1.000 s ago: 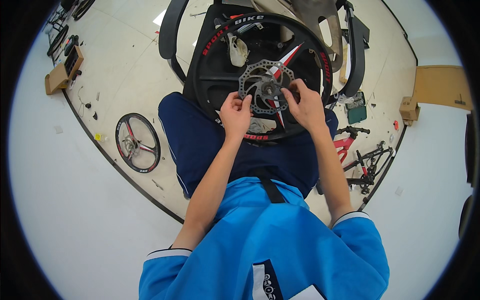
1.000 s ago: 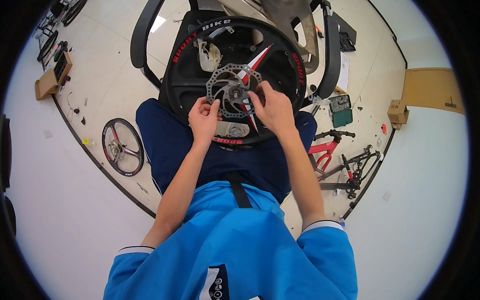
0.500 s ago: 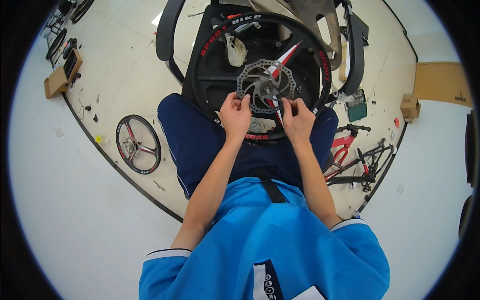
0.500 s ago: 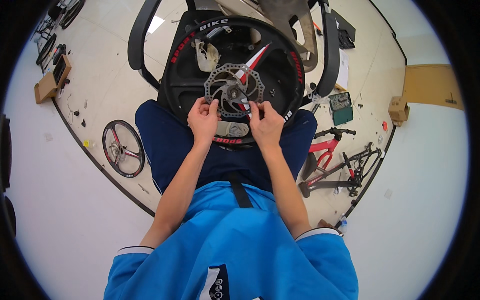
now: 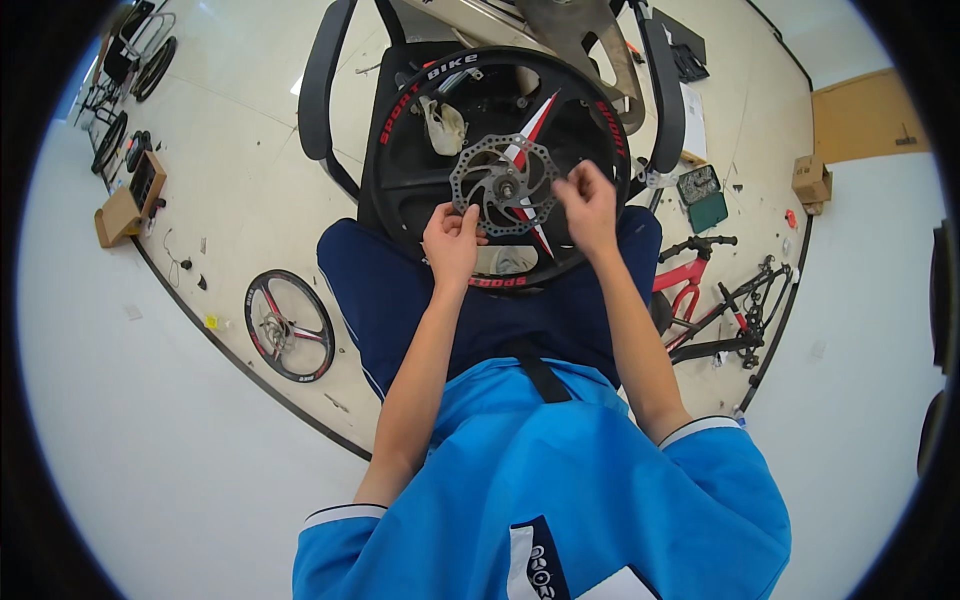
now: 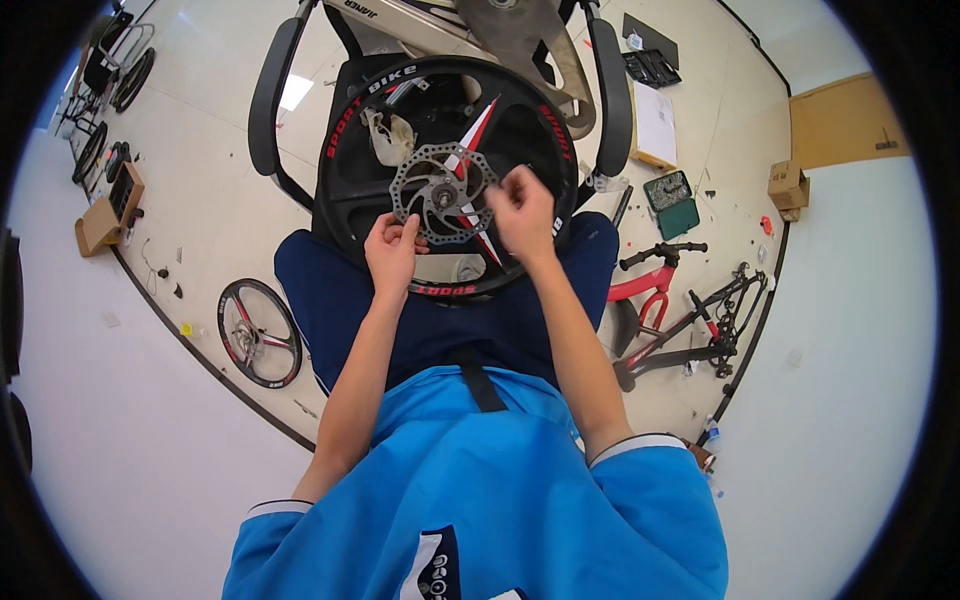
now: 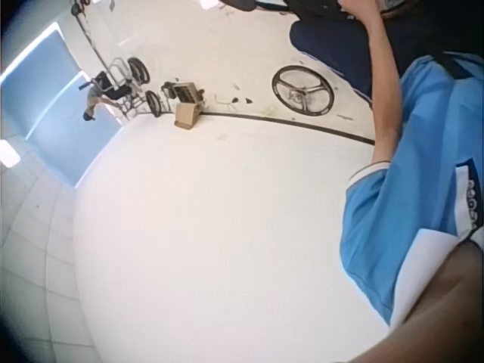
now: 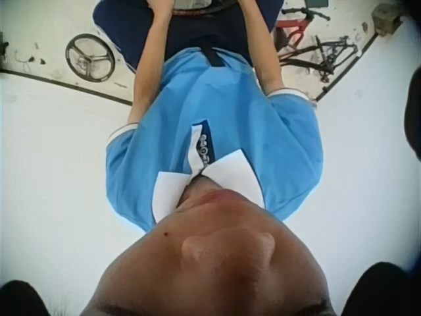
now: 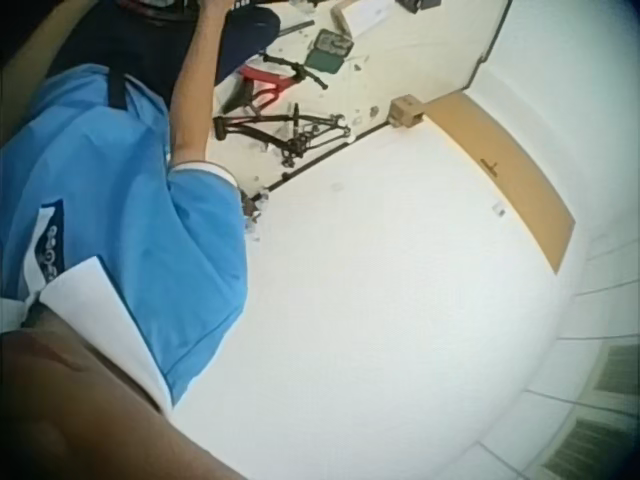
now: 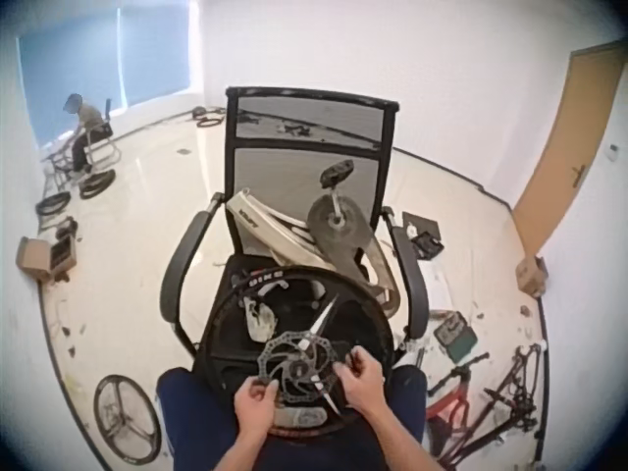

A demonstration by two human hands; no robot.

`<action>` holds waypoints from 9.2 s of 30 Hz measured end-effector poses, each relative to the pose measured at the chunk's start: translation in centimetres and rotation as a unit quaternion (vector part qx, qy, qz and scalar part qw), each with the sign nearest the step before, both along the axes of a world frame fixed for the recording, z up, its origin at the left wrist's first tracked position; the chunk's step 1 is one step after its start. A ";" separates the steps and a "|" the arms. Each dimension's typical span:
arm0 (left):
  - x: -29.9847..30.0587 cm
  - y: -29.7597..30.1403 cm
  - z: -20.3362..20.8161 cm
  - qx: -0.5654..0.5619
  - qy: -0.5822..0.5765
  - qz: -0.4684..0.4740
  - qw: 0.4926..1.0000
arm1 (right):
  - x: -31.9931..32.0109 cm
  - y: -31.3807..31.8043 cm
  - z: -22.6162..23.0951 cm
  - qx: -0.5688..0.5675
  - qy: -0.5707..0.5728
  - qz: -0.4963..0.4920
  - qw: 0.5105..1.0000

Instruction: The person sits on the floor and assembles a bicycle wheel by attaching a disc brake rotor to the hub. They use a small tool to tighten the bolts securing the rotor in place.

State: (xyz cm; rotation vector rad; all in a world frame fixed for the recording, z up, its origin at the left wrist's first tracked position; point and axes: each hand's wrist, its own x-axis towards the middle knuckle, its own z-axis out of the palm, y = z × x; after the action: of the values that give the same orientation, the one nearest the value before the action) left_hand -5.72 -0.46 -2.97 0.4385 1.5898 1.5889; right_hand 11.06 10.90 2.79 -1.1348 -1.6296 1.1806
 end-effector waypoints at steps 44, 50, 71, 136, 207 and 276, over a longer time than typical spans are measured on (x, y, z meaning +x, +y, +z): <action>0.9 4.1 4.7 0.108 0.574 -0.105 0.805 | -3.7 -2.9 -0.5 -0.050 -0.057 -0.086 0.993; 0.6 4.5 4.3 0.130 0.575 -0.103 0.801 | -3.7 -2.6 -0.7 -0.036 -0.077 -0.095 0.992; 0.7 4.8 2.7 0.171 0.546 -0.060 0.818 | 1.2 -1.5 0.6 -0.103 0.018 0.022 0.994; 2.3 5.7 2.2 0.120 0.564 -0.003 0.817 | -1.3 -1.1 1.2 0.242 -0.101 0.107 0.959; 1.1 4.9 2.7 0.159 0.533 -0.052 0.829 | 3.6 -4.3 -0.4 0.095 -0.048 0.028 0.994; 2.0 5.0 1.5 0.160 0.502 -0.012 0.850 | -2.1 -1.8 1.6 0.303 -0.040 0.059 0.950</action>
State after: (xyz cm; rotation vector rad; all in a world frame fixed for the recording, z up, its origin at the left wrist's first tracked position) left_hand -3.74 4.52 -1.44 1.6787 1.9987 1.6989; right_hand 8.98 9.10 4.42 -0.7003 -1.9577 0.6246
